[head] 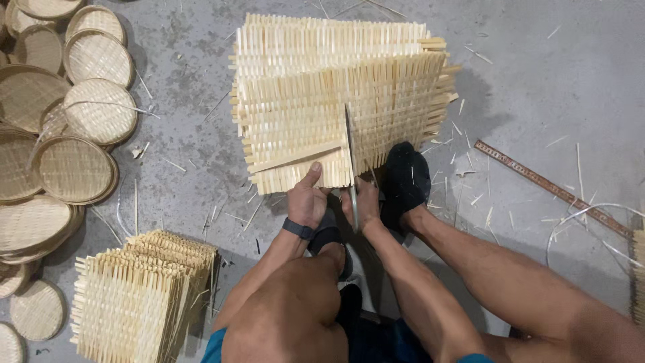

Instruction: The person sits on the floor and uses shears to cut a stack of woven bamboo mats into smaller rectangular pieces. They repeatedly measure the mats with a bamboo stick, cut along the marked line, and stack the cut pieces.

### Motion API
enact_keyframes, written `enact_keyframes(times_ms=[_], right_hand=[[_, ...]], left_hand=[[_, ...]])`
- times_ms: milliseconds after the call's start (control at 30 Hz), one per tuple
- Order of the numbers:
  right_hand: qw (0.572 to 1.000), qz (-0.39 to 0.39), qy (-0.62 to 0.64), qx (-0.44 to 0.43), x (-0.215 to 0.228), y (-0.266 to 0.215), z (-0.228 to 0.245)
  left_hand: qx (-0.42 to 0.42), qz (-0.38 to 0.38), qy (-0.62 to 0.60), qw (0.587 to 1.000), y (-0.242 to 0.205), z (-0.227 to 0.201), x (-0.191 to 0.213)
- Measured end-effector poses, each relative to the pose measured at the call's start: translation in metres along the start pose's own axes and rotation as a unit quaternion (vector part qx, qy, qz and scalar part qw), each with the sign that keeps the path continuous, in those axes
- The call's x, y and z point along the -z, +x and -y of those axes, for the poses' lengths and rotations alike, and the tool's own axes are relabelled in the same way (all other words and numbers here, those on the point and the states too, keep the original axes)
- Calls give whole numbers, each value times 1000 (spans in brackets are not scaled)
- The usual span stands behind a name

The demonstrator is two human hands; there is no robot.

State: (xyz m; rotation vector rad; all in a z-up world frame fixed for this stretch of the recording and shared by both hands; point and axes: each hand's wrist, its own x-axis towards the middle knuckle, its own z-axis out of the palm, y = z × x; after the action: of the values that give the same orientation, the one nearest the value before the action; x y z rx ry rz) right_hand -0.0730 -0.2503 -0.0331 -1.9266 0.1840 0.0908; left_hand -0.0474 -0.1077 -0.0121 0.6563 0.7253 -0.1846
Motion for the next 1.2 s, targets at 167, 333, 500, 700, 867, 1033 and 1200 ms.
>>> enact_keyframes(times_ms=[167, 333, 500, 700, 867, 1033, 1200], right_hand=[[999, 46, 3, -14, 7, -6, -6], [964, 186, 169, -85, 38, -3, -4], [969, 159, 89, -169, 36, 25, -3], [998, 38, 35, 27, 6, 25, 5], [982, 45, 27, -183, 5, 23, 18], [994, 103, -2, 22, 17, 53, 14], [988, 45, 126, -76, 1, 66, -8]], left_hand=[[1, -15, -1, 1000, 2, 2, 8], [25, -11, 18, 999, -3, -1, 7], [34, 35, -32, 998, -24, -5, -1], [39, 22, -40, 998, -28, -10, -9], [55, 6, -47, 997, -34, -15, -17], [23, 32, -39, 998, -45, -20, -24], [53, 19, -44, 997, -41, -19, -18]])
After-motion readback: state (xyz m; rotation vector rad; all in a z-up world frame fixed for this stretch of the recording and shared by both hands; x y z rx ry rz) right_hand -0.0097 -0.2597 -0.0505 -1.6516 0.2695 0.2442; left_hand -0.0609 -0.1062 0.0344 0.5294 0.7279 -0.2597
